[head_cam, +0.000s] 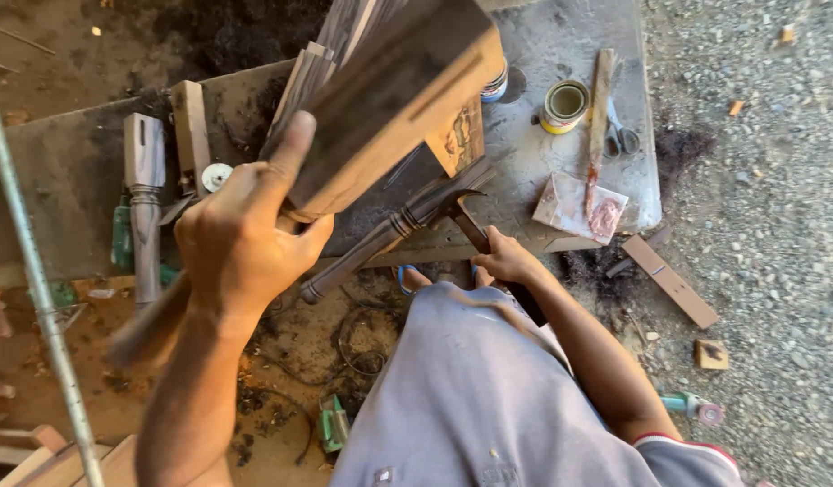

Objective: The recorder is refurbishing wooden furniture components by cleaning, sanding, and marking them.

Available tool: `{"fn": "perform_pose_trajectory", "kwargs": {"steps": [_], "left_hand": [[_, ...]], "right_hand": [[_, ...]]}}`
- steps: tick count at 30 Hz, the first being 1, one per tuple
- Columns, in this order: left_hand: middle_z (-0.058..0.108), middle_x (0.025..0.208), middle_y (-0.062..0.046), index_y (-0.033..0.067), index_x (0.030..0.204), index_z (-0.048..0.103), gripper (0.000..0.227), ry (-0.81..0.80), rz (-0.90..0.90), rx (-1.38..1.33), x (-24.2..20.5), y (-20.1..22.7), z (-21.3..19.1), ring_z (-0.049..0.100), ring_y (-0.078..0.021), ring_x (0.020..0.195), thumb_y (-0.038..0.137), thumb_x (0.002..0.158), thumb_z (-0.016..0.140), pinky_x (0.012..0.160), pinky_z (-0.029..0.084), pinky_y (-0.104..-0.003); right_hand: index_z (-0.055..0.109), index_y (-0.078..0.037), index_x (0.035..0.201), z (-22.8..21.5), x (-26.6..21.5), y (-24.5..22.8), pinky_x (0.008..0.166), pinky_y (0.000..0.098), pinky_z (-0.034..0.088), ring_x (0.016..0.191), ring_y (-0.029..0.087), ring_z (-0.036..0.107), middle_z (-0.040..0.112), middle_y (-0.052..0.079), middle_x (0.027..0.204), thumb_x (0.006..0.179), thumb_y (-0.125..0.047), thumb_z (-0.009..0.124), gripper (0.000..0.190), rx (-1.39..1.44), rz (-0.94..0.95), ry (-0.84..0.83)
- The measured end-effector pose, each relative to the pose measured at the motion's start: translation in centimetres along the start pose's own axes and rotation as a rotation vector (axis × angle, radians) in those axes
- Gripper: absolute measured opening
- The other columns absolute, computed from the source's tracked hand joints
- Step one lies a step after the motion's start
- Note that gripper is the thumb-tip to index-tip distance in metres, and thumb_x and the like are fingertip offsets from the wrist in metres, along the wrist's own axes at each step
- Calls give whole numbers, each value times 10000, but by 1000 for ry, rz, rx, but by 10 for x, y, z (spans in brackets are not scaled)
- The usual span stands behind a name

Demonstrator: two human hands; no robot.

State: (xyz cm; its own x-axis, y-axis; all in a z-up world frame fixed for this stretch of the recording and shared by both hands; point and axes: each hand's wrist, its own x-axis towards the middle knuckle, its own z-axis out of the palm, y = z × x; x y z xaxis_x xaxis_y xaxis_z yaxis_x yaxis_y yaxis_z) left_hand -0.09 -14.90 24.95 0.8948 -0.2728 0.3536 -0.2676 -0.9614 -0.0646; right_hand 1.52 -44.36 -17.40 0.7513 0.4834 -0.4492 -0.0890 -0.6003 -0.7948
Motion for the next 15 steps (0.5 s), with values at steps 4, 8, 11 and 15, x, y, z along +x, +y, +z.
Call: {"fn": "perform_pose_trajectory", "kwargs": {"steps": [4, 8, 11, 15], "left_hand": [[731, 1153, -122, 147, 1568, 455, 820, 197, -52, -202, -9, -15, -11, 758, -262, 987, 265, 903, 920, 855, 609, -375], [687, 1192, -160, 3, 1382, 533, 597, 229, -214, -727, -16, -30, -35, 715, -265, 1071, 234, 940, 863, 958, 589, -380], [700, 1039, -167, -50, 1241, 604, 497, -3, -370, -1140, -37, -49, -10, 723, -260, 936, 212, 868, 800, 866, 627, -408], [702, 985, -133, 21, 1344, 512, 704, -225, -516, -1502, -61, -42, 38, 738, -243, 793, 327, 763, 764, 682, 674, -411]], "right_hand": [[481, -23, 1050, -16, -18, -43, 561, 434, 550, 690, 331, 707, 709, 247, 857, 840, -288, 786, 455, 24, 29, -12], [517, -10, 1028, -28, -35, -67, 525, 441, 553, 614, 323, 699, 686, 223, 770, 826, -212, 710, 345, 175, 117, -84], [569, -8, 1021, -18, -13, -61, 560, 444, 559, 632, 308, 697, 687, 207, 745, 788, -168, 703, 313, 201, 3, -61], [621, -6, 1108, -12, 5, -74, 687, 438, 562, 735, 292, 731, 723, 208, 806, 718, -144, 744, 431, 34, -128, 24]]}}
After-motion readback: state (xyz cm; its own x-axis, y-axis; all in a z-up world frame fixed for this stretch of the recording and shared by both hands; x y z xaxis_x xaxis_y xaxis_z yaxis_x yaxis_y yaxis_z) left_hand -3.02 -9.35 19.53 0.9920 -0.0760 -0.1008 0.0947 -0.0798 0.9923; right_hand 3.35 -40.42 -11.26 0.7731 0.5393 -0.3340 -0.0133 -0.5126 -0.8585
